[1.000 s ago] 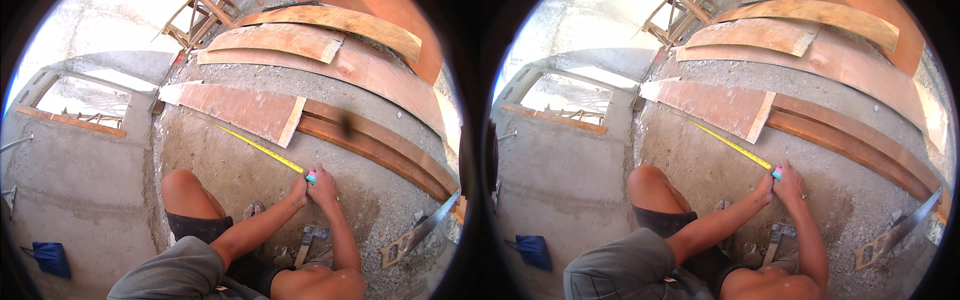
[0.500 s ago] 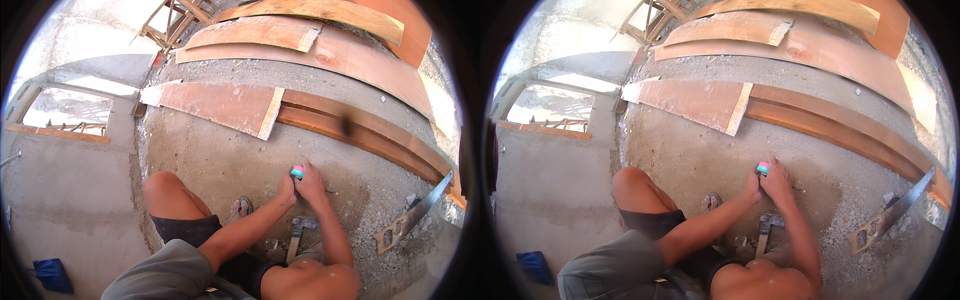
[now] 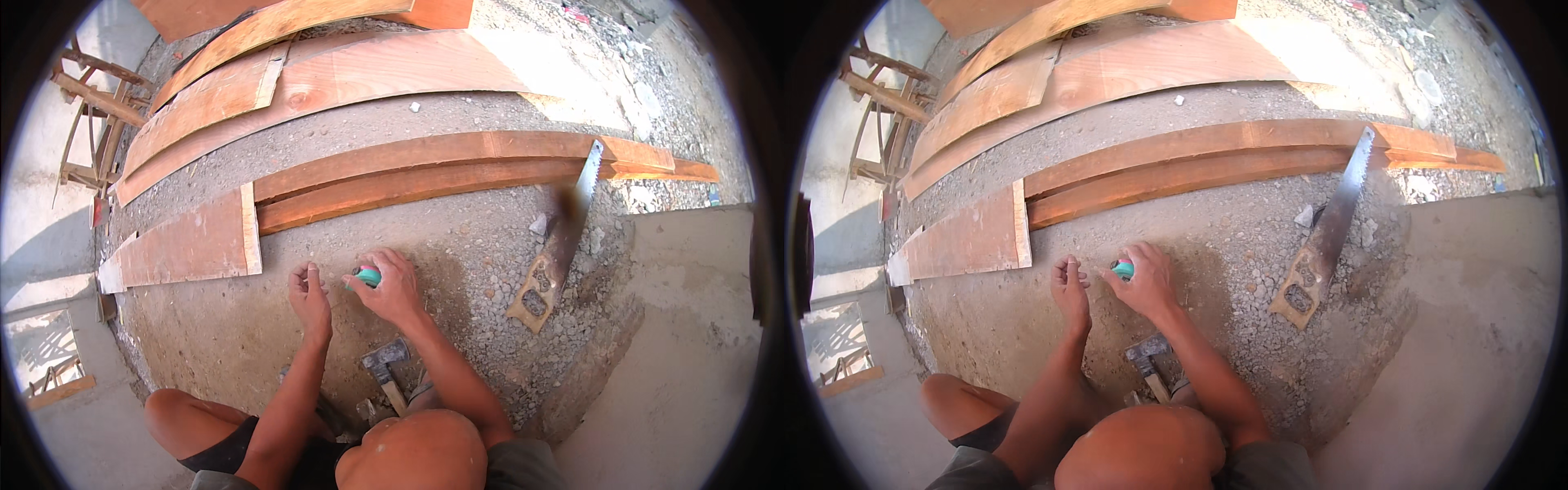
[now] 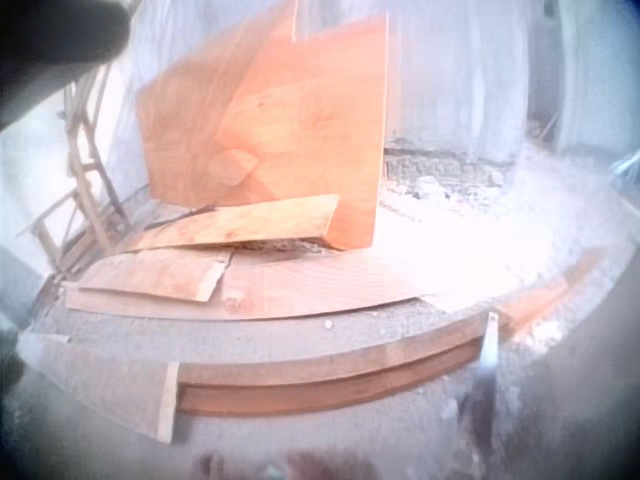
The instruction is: The person measures wooden boards using a tape measure and cuts a board with a hand saw.
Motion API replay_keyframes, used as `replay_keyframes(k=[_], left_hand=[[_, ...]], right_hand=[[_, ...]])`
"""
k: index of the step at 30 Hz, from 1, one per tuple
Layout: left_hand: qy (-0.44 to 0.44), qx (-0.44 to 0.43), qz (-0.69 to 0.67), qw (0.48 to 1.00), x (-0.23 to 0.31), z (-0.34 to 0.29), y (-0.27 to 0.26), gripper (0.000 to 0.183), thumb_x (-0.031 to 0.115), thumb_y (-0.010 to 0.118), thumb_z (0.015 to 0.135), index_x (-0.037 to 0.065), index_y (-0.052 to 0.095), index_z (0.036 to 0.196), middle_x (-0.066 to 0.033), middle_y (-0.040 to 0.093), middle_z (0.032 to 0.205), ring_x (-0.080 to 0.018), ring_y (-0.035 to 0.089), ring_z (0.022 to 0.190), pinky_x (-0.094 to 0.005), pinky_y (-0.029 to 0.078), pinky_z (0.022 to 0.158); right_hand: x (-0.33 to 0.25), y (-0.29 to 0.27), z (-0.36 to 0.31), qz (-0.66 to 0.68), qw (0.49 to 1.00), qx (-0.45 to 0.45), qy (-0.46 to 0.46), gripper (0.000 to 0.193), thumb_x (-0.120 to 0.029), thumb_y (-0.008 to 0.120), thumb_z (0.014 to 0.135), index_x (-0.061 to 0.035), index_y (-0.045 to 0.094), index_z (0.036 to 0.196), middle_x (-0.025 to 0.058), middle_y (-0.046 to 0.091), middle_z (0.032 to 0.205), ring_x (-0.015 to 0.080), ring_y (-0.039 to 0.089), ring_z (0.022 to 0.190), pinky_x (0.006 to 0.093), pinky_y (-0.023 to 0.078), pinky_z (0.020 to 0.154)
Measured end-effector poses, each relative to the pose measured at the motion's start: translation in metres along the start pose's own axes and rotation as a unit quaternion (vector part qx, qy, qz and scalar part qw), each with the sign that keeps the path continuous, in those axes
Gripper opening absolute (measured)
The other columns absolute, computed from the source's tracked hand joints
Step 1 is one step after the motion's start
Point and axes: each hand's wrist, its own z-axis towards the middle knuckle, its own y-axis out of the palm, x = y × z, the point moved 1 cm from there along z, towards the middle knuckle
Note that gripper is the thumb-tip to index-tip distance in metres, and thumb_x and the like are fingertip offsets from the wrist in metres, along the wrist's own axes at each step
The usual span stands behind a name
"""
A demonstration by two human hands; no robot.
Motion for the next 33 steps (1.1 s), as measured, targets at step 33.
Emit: replay_keyframes(k=[33], left_hand=[[0.443, -0.389, 0.519, 0.619, 0.188, 0.108, 0.221, 0.079, 0.073, 0.073, 0.080, -0.001, 0.066, 0.108, -0.0253, 0.071, 0.099, -0.0432, 0.069, 0.096, -0.0505, 0.054, 0.087]], right_hand=[[0.073, -0.191, -0.130, -0.291, 0.902, 0.303, 0.097, 0.039, -0.016, 0.084, 0.080, -0.0064, 0.066, 0.114, 0.0151, 0.061, 0.130, 0.0388, 0.057, 0.120, 0.0531, 0.044, 0.103]])
